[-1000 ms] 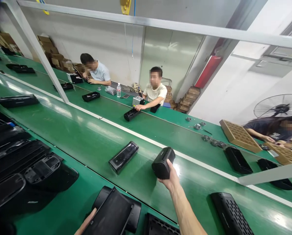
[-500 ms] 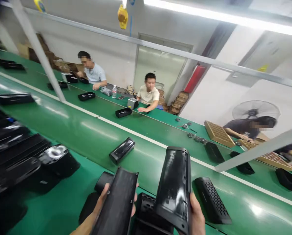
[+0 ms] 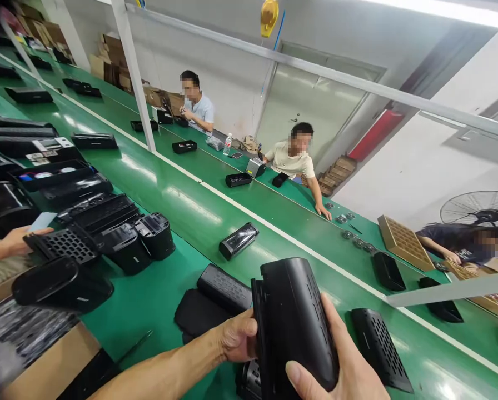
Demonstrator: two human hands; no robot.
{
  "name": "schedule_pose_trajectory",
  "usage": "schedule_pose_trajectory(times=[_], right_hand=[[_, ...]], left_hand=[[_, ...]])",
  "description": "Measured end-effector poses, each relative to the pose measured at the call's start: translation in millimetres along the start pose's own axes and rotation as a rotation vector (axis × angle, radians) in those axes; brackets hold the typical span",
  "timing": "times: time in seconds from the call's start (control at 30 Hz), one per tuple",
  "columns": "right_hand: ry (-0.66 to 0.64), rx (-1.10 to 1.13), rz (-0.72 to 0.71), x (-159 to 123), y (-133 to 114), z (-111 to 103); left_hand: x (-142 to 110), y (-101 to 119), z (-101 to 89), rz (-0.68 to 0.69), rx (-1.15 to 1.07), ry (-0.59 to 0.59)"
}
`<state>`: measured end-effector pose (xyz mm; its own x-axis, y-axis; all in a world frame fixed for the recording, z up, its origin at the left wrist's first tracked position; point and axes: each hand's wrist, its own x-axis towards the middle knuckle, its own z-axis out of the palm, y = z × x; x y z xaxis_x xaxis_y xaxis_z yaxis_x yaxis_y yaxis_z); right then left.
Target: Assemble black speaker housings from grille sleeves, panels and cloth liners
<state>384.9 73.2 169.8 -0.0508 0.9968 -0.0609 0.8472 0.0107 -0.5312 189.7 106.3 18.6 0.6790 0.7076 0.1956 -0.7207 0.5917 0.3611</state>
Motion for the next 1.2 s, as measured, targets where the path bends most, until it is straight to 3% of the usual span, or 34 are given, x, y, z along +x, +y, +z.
schedule_pose_trajectory(times=[0.2, 0.47, 0.67, 0.73, 0.8, 0.87, 1.0, 1.1, 1.2], right_hand=[[-0.055, -0.162, -0.079, -2, 6, 4], [-0.094, -0.219, 0.044, -9, 0, 23], [-0.122, -0.089, 0.031, -5, 5, 1], [-0.013, 0.032, -0.009, -20, 9, -3], [0.184, 0.205, -0.038, -39, 9, 6], [0.358, 0.324, -0.038, -55, 4, 28], [0.59, 0.263, 0.041, -62, -12, 67], [0.634, 0.293, 0.082, -60, -12, 66], [0.597, 0.371, 0.137, -66, -3, 52]], left_hand=[[3, -1, 1.9, -0.008, 0.018, -0.037], [2, -9, -12.1, -0.011, 0.042, 0.031], [10, 1, -0.6, 0.019, 0.096, 0.077], [12, 11, 6.3, 0.068, 0.129, 0.115], [13, 21, 12.9, 0.131, 0.164, 0.157], [14, 26, 19.0, 0.18, 0.177, 0.172], [19, 24, 24.3, 0.205, 0.222, 0.174], [22, 40, 19.7, 0.183, 0.363, 0.17], [23, 84, 16.1, 0.306, 0.586, 0.154]])
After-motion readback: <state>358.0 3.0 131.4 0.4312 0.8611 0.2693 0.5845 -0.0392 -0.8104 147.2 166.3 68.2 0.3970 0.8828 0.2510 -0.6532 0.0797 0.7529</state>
